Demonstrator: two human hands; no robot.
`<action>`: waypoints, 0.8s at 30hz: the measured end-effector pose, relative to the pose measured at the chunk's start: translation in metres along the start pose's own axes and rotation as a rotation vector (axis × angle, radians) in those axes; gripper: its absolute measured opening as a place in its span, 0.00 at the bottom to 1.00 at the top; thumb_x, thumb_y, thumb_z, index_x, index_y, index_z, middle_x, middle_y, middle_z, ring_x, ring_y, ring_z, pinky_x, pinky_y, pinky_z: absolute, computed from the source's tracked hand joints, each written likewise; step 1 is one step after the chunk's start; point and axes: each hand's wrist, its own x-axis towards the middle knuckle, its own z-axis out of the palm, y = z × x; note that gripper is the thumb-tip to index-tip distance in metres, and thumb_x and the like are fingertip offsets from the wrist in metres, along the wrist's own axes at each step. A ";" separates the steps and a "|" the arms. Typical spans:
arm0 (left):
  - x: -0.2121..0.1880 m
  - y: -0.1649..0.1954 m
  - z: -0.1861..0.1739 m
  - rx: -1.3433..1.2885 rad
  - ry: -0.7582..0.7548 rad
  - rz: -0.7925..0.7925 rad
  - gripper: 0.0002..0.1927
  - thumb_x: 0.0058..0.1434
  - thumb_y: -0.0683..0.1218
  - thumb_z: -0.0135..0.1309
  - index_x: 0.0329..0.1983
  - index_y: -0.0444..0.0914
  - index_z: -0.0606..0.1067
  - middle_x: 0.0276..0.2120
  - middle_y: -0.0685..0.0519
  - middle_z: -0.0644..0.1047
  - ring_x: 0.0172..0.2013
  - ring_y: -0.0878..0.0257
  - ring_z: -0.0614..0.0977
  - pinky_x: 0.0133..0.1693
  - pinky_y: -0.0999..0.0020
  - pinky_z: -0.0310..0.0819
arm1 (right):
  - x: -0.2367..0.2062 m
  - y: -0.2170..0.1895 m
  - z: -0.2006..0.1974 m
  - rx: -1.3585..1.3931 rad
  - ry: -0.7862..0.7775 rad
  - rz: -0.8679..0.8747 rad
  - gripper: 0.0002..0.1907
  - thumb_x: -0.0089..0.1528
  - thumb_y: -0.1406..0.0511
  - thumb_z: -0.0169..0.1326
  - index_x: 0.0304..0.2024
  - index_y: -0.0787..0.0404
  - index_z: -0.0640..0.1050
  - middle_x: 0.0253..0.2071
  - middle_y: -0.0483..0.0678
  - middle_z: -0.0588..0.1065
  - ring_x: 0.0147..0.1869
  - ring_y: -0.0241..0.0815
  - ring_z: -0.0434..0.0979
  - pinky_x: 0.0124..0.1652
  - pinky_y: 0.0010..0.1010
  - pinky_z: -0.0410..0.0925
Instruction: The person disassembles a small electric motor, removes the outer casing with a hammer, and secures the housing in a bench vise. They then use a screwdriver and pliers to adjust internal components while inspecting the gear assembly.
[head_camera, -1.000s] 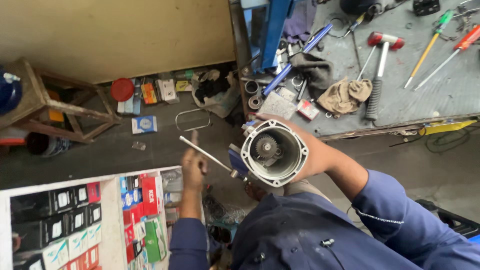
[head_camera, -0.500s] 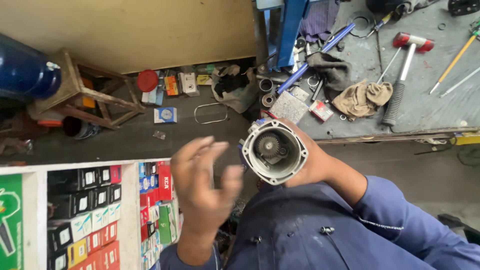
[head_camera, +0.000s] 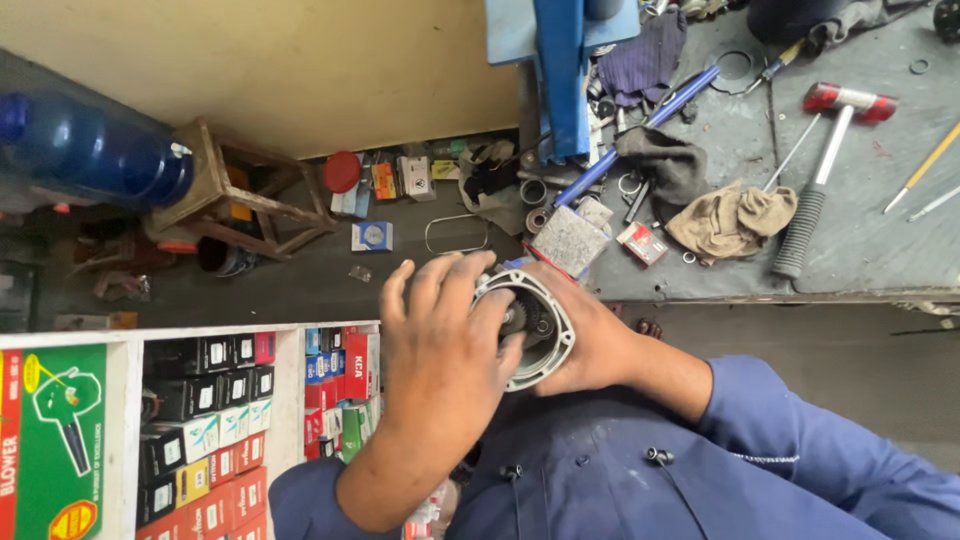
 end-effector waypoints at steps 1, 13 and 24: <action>0.002 0.000 0.000 -0.026 -0.023 -0.008 0.20 0.44 0.47 0.68 0.41 0.39 0.80 0.56 0.48 0.74 0.60 0.50 0.70 0.63 0.39 0.54 | 0.001 -0.001 -0.002 0.011 -0.007 -0.003 0.55 0.42 0.57 0.74 0.67 0.66 0.64 0.65 0.59 0.67 0.69 0.59 0.69 0.66 0.45 0.64; -0.001 -0.001 -0.013 0.024 -0.002 -0.029 0.19 0.48 0.52 0.67 0.42 0.42 0.81 0.54 0.49 0.75 0.59 0.50 0.72 0.64 0.35 0.49 | 0.010 -0.002 -0.012 -0.046 -0.051 -0.036 0.57 0.39 0.58 0.73 0.67 0.69 0.63 0.64 0.62 0.68 0.70 0.63 0.68 0.65 0.48 0.63; 0.001 0.000 0.003 0.034 -0.014 -0.028 0.10 0.50 0.48 0.65 0.36 0.44 0.83 0.52 0.55 0.78 0.58 0.54 0.74 0.64 0.36 0.50 | 0.006 0.000 -0.015 0.014 -0.080 -0.044 0.54 0.42 0.57 0.73 0.67 0.67 0.64 0.63 0.60 0.68 0.69 0.60 0.70 0.65 0.43 0.66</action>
